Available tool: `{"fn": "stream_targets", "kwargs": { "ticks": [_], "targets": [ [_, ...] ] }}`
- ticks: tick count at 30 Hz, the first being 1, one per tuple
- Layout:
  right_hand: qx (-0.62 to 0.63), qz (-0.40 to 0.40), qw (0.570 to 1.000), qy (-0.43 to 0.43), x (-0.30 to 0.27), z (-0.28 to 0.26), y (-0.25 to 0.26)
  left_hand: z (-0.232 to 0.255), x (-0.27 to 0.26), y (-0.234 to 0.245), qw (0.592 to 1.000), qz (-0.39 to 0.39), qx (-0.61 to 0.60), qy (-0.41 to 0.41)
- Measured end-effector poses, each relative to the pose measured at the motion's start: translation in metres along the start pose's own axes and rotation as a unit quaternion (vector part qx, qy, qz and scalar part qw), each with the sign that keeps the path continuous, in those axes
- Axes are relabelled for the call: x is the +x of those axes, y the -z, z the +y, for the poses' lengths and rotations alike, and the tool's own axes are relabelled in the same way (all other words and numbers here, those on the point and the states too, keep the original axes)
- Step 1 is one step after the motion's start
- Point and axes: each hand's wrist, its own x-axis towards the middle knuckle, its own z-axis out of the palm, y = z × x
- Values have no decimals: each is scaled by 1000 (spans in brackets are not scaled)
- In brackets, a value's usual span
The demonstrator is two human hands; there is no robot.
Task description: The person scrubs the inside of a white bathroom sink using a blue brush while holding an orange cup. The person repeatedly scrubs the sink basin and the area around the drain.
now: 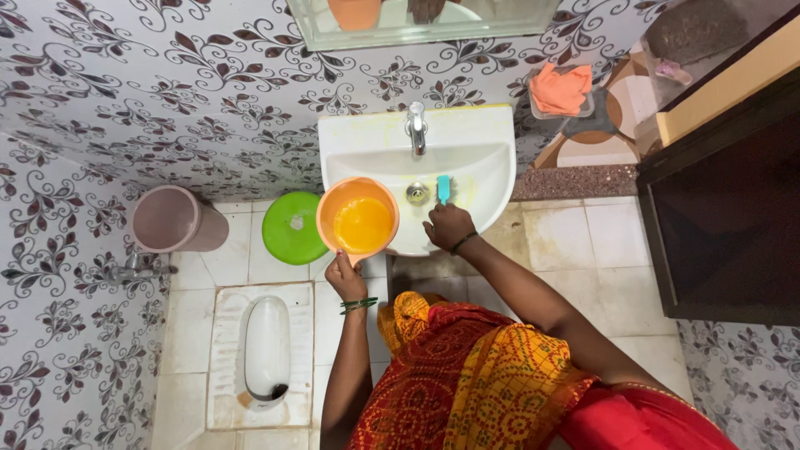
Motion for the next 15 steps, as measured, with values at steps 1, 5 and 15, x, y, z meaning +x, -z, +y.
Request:
{"fn": "stream_targets", "kwargs": {
  "ticks": [1, 5, 15],
  "targets": [
    [-3, -9, 1000, -4, 1, 0, 0, 0, 0, 2, 1000, -1, 3, 1],
    [17, -153, 987, -47, -23, -15, 29, -3, 0, 6, 1000, -4, 6, 3],
    [37, -14, 999, -8, -16, 0, -3, 1, 1, 4, 1000, 0, 16, 7]
  ]
}}
